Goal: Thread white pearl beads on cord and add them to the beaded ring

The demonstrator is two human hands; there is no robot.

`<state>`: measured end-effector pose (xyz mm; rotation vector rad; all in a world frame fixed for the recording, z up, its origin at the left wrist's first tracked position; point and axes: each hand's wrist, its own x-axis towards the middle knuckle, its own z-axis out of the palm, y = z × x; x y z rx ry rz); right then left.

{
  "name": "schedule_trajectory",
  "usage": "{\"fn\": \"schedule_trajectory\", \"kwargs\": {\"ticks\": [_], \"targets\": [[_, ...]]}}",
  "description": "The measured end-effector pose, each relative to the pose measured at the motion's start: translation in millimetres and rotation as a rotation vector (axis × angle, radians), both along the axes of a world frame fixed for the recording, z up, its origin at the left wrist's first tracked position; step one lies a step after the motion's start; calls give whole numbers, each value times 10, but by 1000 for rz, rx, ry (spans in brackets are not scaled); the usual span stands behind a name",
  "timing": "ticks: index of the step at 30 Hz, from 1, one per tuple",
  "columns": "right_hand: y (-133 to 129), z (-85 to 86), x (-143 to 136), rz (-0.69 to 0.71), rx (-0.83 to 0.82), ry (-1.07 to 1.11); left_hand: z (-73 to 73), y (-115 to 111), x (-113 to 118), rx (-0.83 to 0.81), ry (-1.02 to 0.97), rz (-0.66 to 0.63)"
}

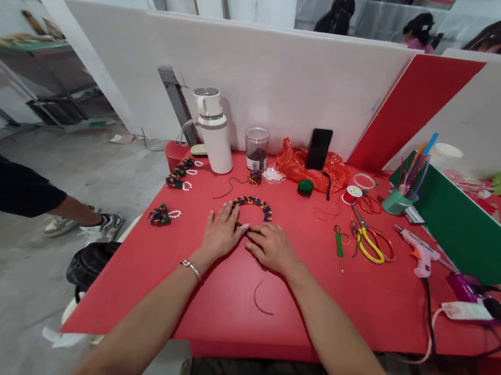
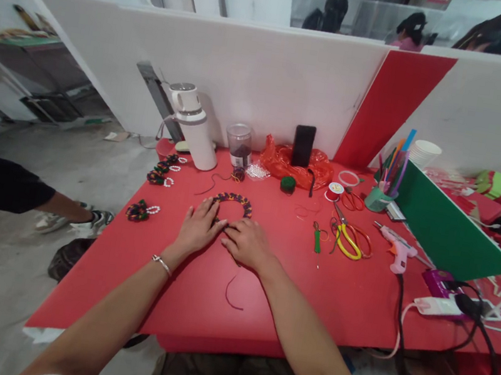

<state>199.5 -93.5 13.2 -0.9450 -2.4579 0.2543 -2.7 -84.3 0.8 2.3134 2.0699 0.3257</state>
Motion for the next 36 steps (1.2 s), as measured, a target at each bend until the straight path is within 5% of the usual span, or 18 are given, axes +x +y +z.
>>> {"fn": "schedule_trajectory", "kwargs": {"ticks": [19,36], "targets": [[71,-75,49,-102,105,156,108,-11,24,64,-92,-41],[31,3,-92,-54,36,3,139,113,78,89,-96,10]]}}
